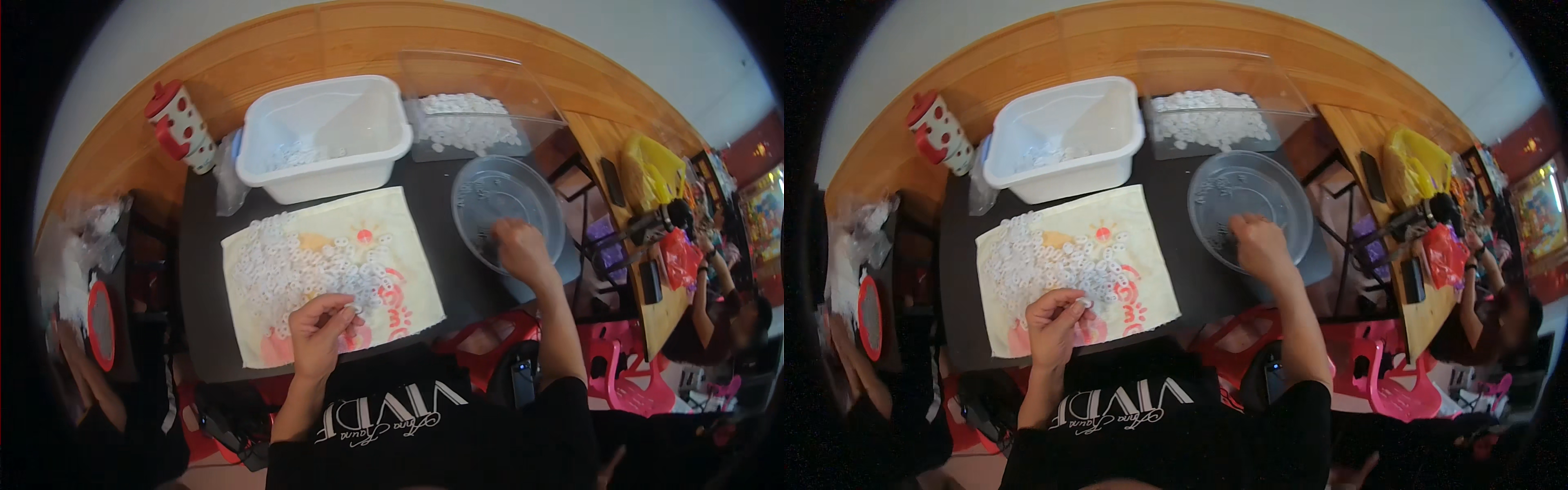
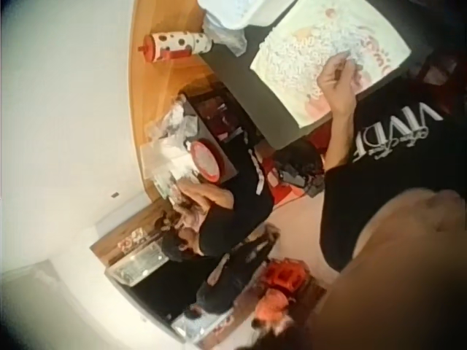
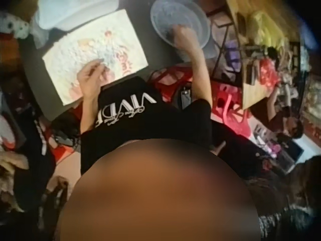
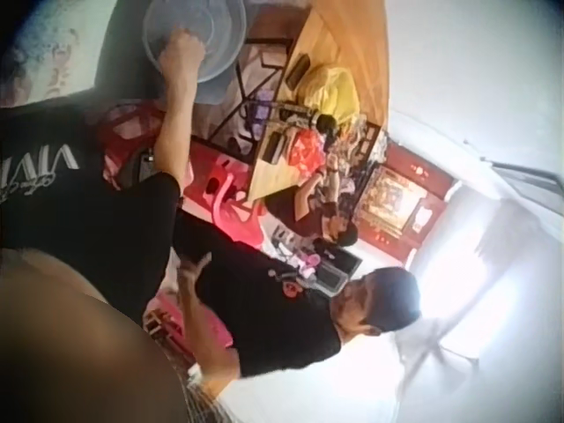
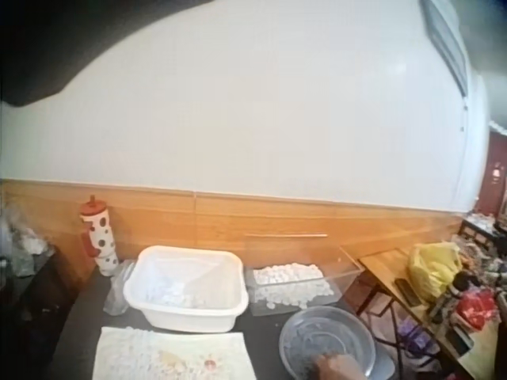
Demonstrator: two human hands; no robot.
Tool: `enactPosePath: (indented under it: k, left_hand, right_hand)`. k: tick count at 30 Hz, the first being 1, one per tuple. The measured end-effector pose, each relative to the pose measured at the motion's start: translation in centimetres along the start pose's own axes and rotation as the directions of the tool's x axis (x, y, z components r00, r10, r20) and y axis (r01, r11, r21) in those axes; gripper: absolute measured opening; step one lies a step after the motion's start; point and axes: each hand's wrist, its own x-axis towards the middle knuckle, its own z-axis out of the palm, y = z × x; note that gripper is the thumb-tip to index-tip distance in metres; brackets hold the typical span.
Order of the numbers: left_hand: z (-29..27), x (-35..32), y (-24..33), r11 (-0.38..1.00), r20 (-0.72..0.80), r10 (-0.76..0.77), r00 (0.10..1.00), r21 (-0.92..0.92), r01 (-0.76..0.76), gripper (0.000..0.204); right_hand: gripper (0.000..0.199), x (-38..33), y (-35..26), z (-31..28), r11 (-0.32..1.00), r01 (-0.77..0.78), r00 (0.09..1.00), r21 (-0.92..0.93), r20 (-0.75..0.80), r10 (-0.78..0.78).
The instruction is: Assembling small white plastic rings by hand at a workstation.
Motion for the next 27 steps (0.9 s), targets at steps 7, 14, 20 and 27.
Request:
enactPosePath:
  k: [7, 14, 20, 27]
  left_hand:
    - [0.5, 0.1, -0.2, 1.000, 0.004, 0.002, 1.000, 0.019, -0.002, 0.025]
    - [0.4, -0.4, 0.3, 0.988, 0.009, 0.049, 0.999, 0.149, -0.050, 0.025]
    - [-0.3, -0.5, 1.8, 0.780, 0.129, 0.159, 0.979, 0.591, -0.205, 0.027]
    - [0.9, -0.7, 2.8, 0.312, 0.217, 0.263, 0.940, 0.903, -0.296, 0.027]
  right_hand:
    - [0.015, -0.5, 1.4, 0.4, 0.979, -0.007, 0.999, 0.203, -0.038, 0.015]
    - [0.006, 0.1, 1.2, 0.6, 0.943, -0.079, 0.987, 0.324, -0.108, 0.120]
    - [0.006, -0.2, 1.5, 0.6, 0.899, -0.186, 0.972, 0.396, -0.060, 0.228]
    - [0.010, -0.1, 1.3, 0.3, 0.914, -0.213, 0.970, 0.344, -0.038, 0.241]
